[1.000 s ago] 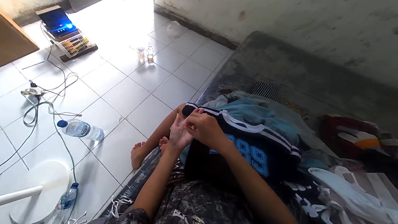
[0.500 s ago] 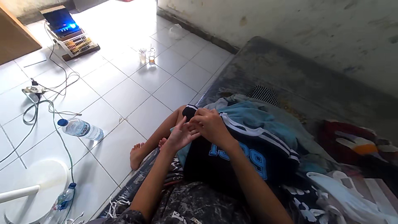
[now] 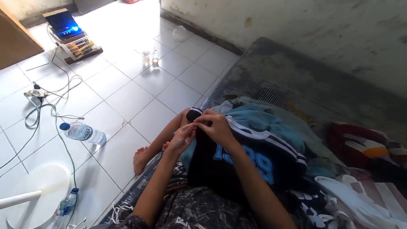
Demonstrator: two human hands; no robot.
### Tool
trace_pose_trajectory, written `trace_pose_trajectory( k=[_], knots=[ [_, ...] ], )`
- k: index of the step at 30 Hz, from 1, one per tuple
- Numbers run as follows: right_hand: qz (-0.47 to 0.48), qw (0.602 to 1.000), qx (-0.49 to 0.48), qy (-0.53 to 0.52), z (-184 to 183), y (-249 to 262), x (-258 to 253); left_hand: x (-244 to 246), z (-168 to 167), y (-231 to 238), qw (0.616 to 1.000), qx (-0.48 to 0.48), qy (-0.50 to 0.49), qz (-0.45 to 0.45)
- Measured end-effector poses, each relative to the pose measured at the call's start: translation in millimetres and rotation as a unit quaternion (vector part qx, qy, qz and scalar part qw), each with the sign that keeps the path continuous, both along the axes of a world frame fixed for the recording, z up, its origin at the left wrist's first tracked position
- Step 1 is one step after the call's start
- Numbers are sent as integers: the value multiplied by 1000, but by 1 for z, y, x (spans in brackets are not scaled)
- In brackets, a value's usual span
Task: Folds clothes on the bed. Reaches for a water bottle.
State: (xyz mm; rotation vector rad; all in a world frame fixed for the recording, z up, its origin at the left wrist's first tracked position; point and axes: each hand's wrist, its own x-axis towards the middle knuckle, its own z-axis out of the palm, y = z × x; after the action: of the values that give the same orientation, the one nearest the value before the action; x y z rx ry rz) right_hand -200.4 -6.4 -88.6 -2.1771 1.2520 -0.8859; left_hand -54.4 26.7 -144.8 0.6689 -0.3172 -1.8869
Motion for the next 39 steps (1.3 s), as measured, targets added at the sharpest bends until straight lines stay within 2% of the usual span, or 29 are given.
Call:
trace_pose_trajectory(
  k=[3, 5, 9, 13, 15, 17, 20, 23, 27, 31, 35, 39],
  knots=[
    [-37, 988, 90, -118, -10, 1, -11, 13, 1, -7, 998, -24, -43, 47],
    [-56, 973, 150, -165, -12, 8, -27, 38, 1, -23, 981, -16, -154, 119],
    [-55, 935, 269, -225, -29, 29, -71, 140, -25, -57, 885, 31, -406, 228],
    [-97, 875, 355, -314, -59, 54, -124, 245, -38, -66, 768, 75, -586, 249],
    [-129, 843, 387, -349, -74, 64, -145, 287, -42, -63, 716, 62, -661, 216],
    [-153, 818, 406, -377, -85, 71, -160, 317, -37, -61, 664, 50, -735, 128],
    [-164, 802, 408, -404, -91, 79, -169, 335, -21, -59, 586, 60, -808, 16],
    [-177, 792, 402, -424, -90, 82, -166, 331, -5, -57, 524, 61, -849, 20],
    [-200, 787, 403, -422, -85, 81, -154, 331, -7, -65, 517, 2, -855, 47],
    [-205, 781, 406, -428, -84, 79, -151, 317, 5, -69, 480, 60, -874, 37],
    [-203, 775, 403, -442, -88, 82, -155, 326, -8, -74, 497, -12, -866, 44],
    [-205, 767, 401, -457, -91, 85, -156, 323, -1, -71, 476, 31, -877, 63]
  ],
)
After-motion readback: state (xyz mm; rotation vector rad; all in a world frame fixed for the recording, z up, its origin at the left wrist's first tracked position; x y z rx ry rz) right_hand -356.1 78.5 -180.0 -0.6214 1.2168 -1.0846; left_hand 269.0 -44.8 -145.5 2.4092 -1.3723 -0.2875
